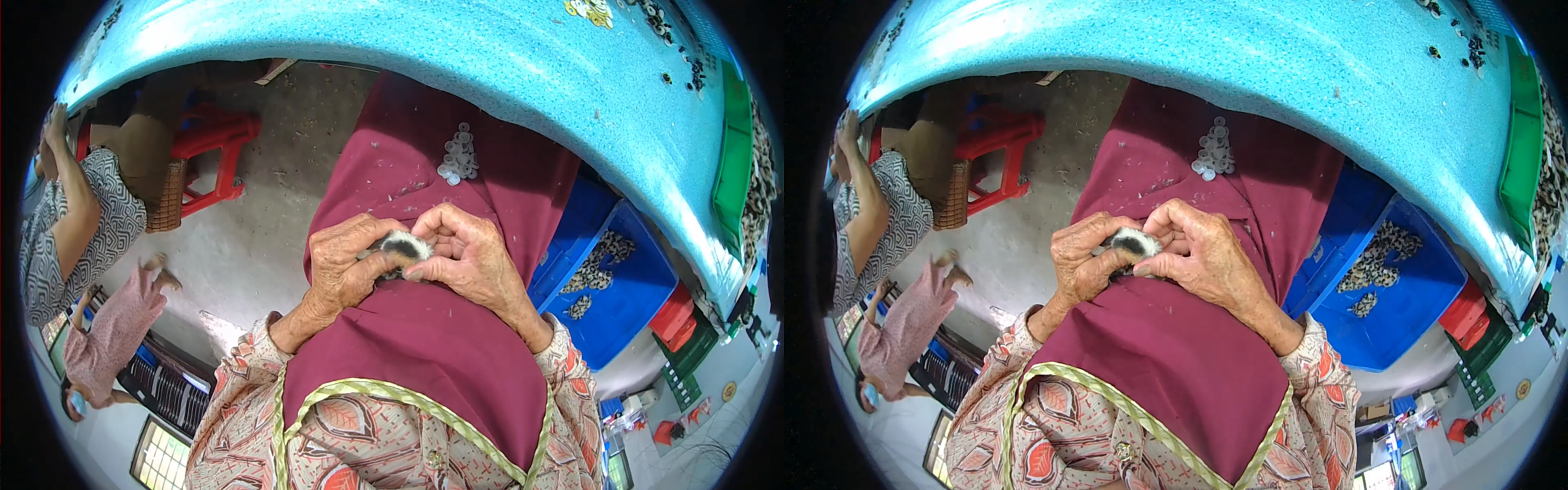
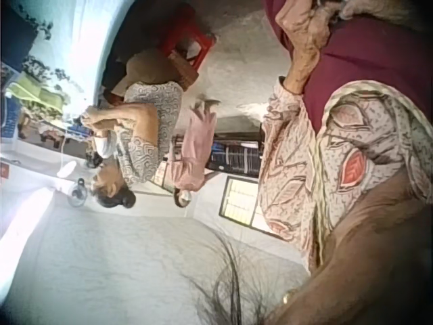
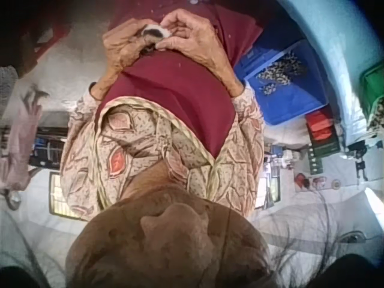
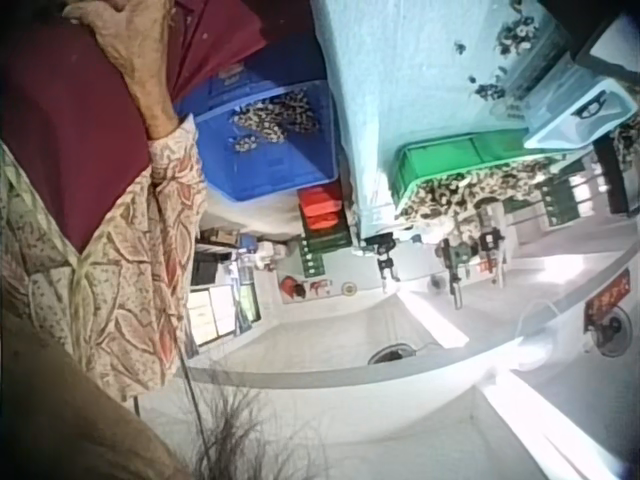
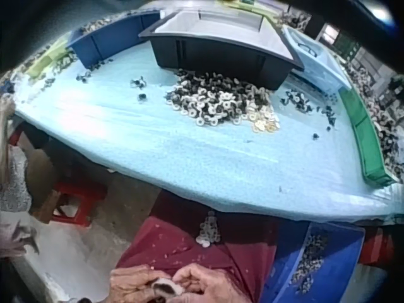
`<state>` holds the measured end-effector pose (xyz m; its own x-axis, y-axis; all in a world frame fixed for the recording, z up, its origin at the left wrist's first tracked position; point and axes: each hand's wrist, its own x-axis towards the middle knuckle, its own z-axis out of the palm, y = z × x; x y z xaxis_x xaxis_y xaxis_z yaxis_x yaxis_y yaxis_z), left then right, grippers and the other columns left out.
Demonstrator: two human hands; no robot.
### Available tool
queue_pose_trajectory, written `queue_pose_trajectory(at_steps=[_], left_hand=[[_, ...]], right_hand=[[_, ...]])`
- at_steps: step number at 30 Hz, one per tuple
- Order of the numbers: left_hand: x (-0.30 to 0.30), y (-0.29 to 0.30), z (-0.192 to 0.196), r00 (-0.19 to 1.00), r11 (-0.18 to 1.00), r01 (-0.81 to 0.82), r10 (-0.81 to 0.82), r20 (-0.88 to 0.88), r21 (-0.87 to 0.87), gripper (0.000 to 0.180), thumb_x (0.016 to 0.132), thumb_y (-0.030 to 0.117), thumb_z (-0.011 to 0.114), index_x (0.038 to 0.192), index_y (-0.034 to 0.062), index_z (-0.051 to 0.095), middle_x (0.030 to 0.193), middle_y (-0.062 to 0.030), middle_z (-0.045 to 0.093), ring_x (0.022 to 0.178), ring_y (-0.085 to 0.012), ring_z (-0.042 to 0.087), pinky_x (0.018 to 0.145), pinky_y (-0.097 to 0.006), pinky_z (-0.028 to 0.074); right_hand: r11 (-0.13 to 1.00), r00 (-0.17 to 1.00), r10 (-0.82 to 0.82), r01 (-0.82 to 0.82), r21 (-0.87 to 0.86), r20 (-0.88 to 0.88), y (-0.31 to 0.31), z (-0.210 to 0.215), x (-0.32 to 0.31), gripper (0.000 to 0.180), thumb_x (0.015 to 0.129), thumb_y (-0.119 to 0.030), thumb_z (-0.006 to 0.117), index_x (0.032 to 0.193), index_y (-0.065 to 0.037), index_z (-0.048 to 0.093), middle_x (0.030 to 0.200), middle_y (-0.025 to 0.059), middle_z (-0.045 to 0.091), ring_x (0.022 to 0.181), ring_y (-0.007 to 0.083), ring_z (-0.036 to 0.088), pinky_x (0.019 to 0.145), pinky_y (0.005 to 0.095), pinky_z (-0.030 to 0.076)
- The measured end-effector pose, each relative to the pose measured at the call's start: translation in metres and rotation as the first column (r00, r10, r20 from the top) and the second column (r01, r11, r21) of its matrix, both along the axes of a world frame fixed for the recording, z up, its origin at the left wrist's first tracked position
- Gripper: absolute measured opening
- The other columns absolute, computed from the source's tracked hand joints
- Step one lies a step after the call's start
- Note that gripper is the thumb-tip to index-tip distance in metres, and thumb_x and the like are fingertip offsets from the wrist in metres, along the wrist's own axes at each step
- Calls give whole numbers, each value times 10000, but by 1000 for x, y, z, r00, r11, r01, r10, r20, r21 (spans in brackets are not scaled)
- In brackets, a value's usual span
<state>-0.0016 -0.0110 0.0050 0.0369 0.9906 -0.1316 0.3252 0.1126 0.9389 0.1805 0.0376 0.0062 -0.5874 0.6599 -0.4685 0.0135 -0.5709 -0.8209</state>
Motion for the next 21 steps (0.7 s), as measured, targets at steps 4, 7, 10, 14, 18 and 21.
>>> queue_pose_trajectory(at_steps=[4, 7, 10, 14, 18, 21], left_hand=[[-1, -7, -5, 999, 998, -36, 37, -14, 43, 238, 674, 84, 722, 896, 7, 682, 678, -86, 618, 581, -192, 599, 529, -305, 456], [1, -8, -8, 997, 998, -66, 66, -51, 9, 230, 674, 82, 717, 884, 2, 669, 688, -90, 617, 593, -198, 601, 536, -311, 462], [7, -8, -12, 993, 989, -116, 114, -32, -89, 221, 685, 78, 712, 884, -1, 657, 726, -101, 628, 626, -208, 611, 565, -315, 476], [0, -6, -20, 998, 986, -58, 56, -15, -156, 276, 720, 118, 742, 946, -12, 653, 750, -69, 624, 672, -126, 583, 610, -276, 467], [-10, -4, -31, 955, 883, -7, 145, 258, -469, 256, 756, 132, 748, 963, 9, 659, 807, -22, 651, 740, -72, 582, 663, -238, 482], [-13, 0, -33, 936, 833, 31, 169, 308, -552, 230, 774, 84, 700, 988, 15, 656, 829, -13, 651, 744, -59, 579, 680, -229, 485]], right_hand=[[990, 998, -41, 34, -140, -45, -2, -8, -2, 243, 745, 16, 753, 891, 24, 558, 829, 84, 664, 772, 109, 650, 647, 234, 553], [985, 996, -74, 66, -162, -45, -6, -16, -4, 223, 753, 18, 745, 887, 21, 566, 818, 76, 662, 756, 105, 647, 618, 233, 550], [972, 998, -62, 56, -228, -19, -4, -24, -7, 211, 762, 15, 739, 887, 22, 570, 813, 62, 652, 723, 97, 637, 599, 233, 545], [961, 998, -53, 40, -272, -40, 3, -29, -6, 185, 789, -19, 727, 890, 14, 575, 800, 38, 636, 699, 82, 618, 613, 215, 522], [965, 999, -1, -10, -263, -41, 11, -48, -5, 135, 819, -15, 688, 903, -7, 582, 799, 40, 650, 728, 70, 616, 651, 196, 497], [972, 1000, -14, 12, -234, -10, 13, -53, -12, 160, 824, 12, 664, 950, -5, 567, 800, 47, 653, 718, 70, 614, 633, 189, 495]])
